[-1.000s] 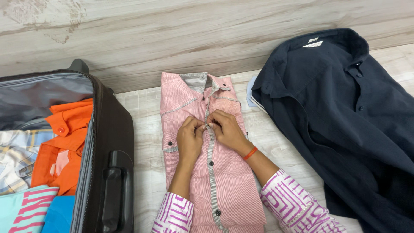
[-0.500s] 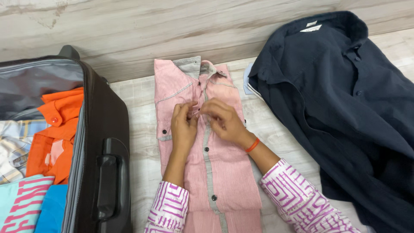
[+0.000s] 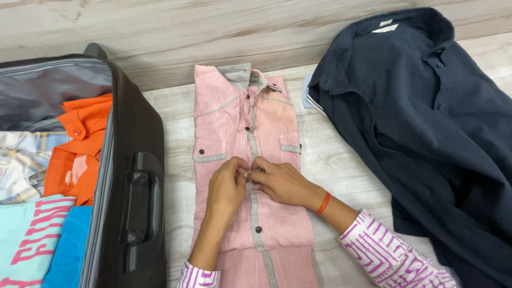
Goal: The person unbuttons a dark polo shirt and a pink button-down shirt after removing them from an open suitcase on the floor. The person then places the shirts onto a pile of clothes.
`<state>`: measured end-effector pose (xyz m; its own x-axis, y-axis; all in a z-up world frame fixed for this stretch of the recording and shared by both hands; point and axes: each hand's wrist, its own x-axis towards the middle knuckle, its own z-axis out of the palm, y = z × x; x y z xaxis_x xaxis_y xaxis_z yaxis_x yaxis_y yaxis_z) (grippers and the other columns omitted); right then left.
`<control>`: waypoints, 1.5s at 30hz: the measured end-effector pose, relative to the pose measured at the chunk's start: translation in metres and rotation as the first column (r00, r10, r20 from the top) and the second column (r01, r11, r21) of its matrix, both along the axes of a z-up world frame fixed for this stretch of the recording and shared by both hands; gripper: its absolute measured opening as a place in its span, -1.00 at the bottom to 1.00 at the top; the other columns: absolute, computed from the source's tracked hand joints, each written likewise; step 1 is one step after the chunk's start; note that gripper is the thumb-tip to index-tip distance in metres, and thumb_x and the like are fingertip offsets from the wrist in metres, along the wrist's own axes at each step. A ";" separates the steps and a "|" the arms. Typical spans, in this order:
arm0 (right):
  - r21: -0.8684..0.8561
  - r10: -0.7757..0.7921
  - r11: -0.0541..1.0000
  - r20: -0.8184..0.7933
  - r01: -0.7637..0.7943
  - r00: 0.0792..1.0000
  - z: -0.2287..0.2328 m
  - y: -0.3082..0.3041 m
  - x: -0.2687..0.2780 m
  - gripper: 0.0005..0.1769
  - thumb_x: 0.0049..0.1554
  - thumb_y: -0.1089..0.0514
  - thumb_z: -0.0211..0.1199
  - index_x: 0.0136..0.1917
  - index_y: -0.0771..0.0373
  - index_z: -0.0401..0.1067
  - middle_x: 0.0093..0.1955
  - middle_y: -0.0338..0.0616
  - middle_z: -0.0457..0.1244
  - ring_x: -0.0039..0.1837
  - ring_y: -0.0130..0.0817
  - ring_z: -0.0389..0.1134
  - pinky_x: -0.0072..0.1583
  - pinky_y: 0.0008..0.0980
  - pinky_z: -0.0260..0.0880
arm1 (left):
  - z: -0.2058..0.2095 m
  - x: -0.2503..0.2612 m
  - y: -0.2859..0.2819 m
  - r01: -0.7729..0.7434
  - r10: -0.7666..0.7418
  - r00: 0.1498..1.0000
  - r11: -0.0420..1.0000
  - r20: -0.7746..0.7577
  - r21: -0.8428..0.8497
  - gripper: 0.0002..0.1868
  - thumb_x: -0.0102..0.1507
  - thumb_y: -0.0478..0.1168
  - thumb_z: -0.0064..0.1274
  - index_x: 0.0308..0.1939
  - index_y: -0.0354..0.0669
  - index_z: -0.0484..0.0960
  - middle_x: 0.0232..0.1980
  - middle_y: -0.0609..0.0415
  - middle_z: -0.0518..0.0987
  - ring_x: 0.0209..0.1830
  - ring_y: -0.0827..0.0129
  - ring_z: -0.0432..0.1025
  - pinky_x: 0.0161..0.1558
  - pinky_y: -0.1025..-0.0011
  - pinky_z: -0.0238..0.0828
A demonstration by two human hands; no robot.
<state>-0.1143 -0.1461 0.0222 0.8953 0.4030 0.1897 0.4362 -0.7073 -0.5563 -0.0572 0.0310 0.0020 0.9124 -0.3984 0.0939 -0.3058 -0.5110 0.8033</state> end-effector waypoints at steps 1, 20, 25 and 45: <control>-0.001 -0.002 1.000 0.008 0.002 1.000 -0.003 -0.002 0.000 -0.72 0.11 0.17 0.30 0.11 0.19 0.45 0.07 -0.09 0.20 -0.14 -0.08 0.38 -0.13 -0.17 0.41 | -0.002 -0.002 0.003 0.017 -0.017 1.000 1.000 0.004 -0.012 -0.81 0.15 -0.45 0.08 -0.16 -0.23 0.58 -0.29 -0.02 0.65 -0.31 0.19 0.58 -0.23 0.31 0.48; 0.201 -0.185 0.972 0.341 0.120 0.922 -0.030 -0.013 0.004 -0.88 0.03 0.31 0.38 -0.11 0.20 0.59 -0.09 -0.20 0.36 -0.22 -0.32 0.43 -0.17 -0.40 0.42 | -0.011 -0.006 0.000 0.109 -0.101 0.990 0.991 0.100 -0.076 -0.86 0.14 -0.35 0.25 -0.23 -0.23 0.65 -0.29 0.04 0.57 -0.36 0.28 0.55 -0.31 0.37 0.45; 0.288 -0.163 0.953 0.238 0.091 0.958 -0.027 -0.011 0.007 -0.89 0.04 0.33 0.36 -0.10 0.26 0.55 -0.04 -0.13 0.35 -0.15 -0.25 0.45 -0.12 -0.38 0.45 | -0.011 -0.005 0.000 0.071 -0.063 0.996 0.990 0.061 -0.125 -0.87 0.13 -0.32 0.26 -0.32 -0.24 0.60 -0.34 0.05 0.57 -0.44 0.27 0.53 -0.37 0.36 0.43; 0.366 -0.075 0.930 0.117 0.027 0.990 -0.016 -0.015 0.008 -0.86 0.06 0.48 0.14 -0.09 0.37 0.39 -0.05 -0.02 0.25 -0.09 -0.14 0.39 -0.06 -0.35 0.38 | -0.025 0.004 0.006 0.074 -0.072 0.997 0.940 0.020 -0.334 -0.86 0.25 -0.33 0.19 -0.31 -0.32 0.55 -0.37 0.07 0.48 -0.41 0.44 0.36 -0.30 0.47 0.34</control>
